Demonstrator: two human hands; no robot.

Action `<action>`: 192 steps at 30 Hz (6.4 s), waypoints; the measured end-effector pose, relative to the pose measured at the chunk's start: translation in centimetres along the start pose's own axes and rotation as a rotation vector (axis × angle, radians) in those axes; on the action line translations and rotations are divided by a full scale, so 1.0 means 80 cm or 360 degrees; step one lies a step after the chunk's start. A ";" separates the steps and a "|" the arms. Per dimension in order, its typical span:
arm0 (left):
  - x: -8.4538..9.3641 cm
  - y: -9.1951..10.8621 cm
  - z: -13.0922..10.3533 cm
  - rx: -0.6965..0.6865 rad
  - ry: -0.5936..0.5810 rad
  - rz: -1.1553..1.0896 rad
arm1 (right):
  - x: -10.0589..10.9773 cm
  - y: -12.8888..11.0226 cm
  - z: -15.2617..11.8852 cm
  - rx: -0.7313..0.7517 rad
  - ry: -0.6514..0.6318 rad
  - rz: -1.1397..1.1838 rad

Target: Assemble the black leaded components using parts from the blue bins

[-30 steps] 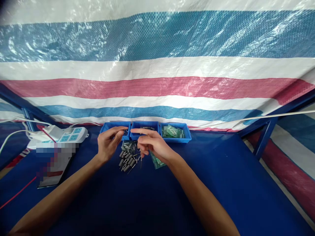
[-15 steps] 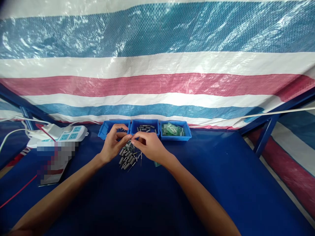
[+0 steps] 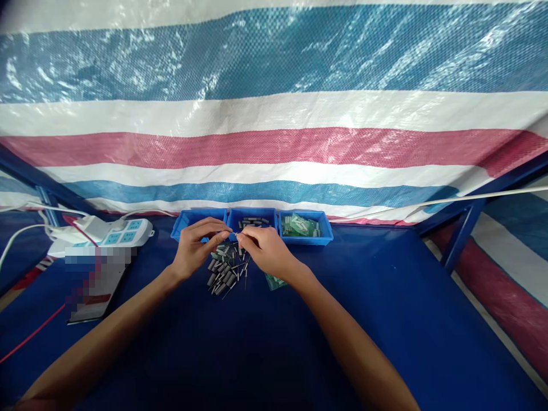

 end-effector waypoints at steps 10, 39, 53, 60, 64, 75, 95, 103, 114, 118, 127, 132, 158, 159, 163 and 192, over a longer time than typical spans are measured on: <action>-0.003 0.008 -0.005 0.0015 0.0049 -0.0044 | -0.027 0.009 0.003 0.0012 -0.0134 -0.0114; -0.006 0.010 0.000 -0.0020 -0.0219 0.0133 | 0.001 0.003 0.001 0.0075 0.0280 -0.0065; 0.010 -0.001 0.001 0.0011 0.0244 0.0353 | -0.015 0.004 -0.002 -0.0179 0.0100 0.0508; 0.008 -0.001 -0.002 0.0087 0.0311 0.0314 | -0.019 0.005 -0.004 -0.0197 0.0078 0.0508; 0.008 -0.002 -0.002 0.0119 0.0285 0.0291 | -0.024 0.009 -0.003 -0.0231 0.0021 0.0655; -0.005 -0.006 -0.001 0.0355 -0.0101 -0.0295 | -0.015 0.015 0.001 -0.0274 0.0051 0.0283; -0.013 -0.003 -0.007 0.0332 -0.0395 -0.0323 | -0.021 0.004 0.004 0.0174 -0.0011 -0.0135; -0.004 0.003 -0.001 0.0297 -0.0282 -0.0061 | -0.006 0.007 0.001 0.0042 0.0252 0.0025; -0.006 -0.009 -0.003 0.0260 -0.0064 -0.0053 | -0.021 0.006 0.001 -0.0025 -0.0018 0.0144; -0.006 -0.005 -0.005 0.0253 0.0016 -0.0059 | -0.026 0.006 0.000 -0.0056 -0.0050 0.0167; -0.008 0.001 -0.011 0.0322 0.0192 -0.0025 | -0.035 0.008 -0.001 -0.0107 -0.0060 0.0279; -0.010 0.003 -0.012 0.0396 0.0168 -0.0142 | -0.034 0.008 -0.001 -0.0097 -0.0036 0.0280; -0.018 -0.003 -0.007 0.0504 -0.0012 -0.0763 | -0.028 0.010 0.002 -0.0029 -0.0166 -0.0167; -0.017 -0.006 -0.006 0.0503 -0.0008 -0.0734 | -0.026 0.010 0.002 -0.0017 -0.0155 -0.0201; -0.015 -0.013 -0.003 0.0565 -0.0055 -0.0654 | -0.012 0.010 0.003 0.0010 0.0083 -0.0221; -0.002 -0.002 0.000 0.0043 -0.0111 0.0353 | -0.018 0.010 0.006 0.0122 0.0070 -0.0210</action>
Point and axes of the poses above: each hand's wrist, its own z-axis towards the middle knuckle, its own x-axis out of the back of the hand, y = z × x, the point moved 3 cm from there along z, towards the middle knuckle, and after that the axes turned 9 degrees about z, right-handed, at the moved point
